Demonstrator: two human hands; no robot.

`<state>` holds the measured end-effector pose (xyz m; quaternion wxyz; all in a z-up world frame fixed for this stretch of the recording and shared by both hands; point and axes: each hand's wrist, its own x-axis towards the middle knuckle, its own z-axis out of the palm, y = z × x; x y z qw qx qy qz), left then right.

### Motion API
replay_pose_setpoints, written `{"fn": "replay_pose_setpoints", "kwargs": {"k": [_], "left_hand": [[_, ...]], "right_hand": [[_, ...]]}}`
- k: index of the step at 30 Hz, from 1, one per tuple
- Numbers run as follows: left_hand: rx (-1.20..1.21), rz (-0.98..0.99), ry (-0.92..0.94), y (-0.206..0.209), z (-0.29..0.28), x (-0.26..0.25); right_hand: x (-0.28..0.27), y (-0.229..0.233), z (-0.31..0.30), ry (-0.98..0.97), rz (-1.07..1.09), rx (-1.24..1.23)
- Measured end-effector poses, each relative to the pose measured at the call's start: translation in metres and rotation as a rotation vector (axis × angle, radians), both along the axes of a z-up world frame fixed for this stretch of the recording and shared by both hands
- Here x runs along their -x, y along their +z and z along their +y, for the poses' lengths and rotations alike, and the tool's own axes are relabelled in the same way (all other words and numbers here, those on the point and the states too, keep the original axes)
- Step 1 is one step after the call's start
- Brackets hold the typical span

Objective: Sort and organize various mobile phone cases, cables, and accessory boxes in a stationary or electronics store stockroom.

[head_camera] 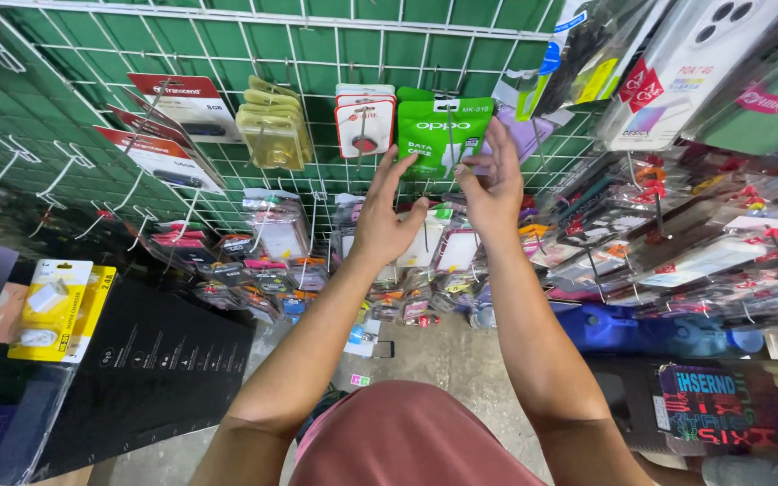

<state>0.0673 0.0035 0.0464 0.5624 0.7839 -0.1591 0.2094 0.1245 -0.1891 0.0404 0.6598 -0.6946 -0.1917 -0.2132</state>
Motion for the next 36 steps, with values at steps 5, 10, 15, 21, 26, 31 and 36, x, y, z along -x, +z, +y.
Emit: {"fn": "replay_pose_setpoints", "kwargs": {"k": [5, 10, 15, 21, 26, 31, 36], "left_hand": [[0.008, -0.023, -0.007, -0.001, 0.002, 0.002], [0.018, -0.05, -0.037, 0.008, 0.003, 0.013], [0.157, 0.105, -0.11, 0.021, 0.006, 0.04], [0.323, 0.233, -0.214, 0.018, 0.009, 0.086], [0.382, 0.219, -0.161, 0.004, 0.009, 0.121], [0.468, 0.235, -0.067, -0.013, 0.026, 0.162], [0.567, 0.208, 0.045, -0.039, 0.04, 0.203]], "right_hand": [[0.02, 0.003, 0.011, -0.106, 0.01, 0.014], [0.047, 0.015, 0.021, -0.183, -0.034, 0.092], [0.076, -0.011, 0.007, -0.009, 0.161, -0.007], [0.116, 0.014, -0.001, 0.148, 0.174, -0.028], [0.134, 0.013, -0.004, 0.294, 0.24, -0.039], [0.144, -0.004, 0.009, 0.383, 0.281, 0.022], [0.171, 0.001, 0.024, 0.477, 0.237, 0.065]]}}
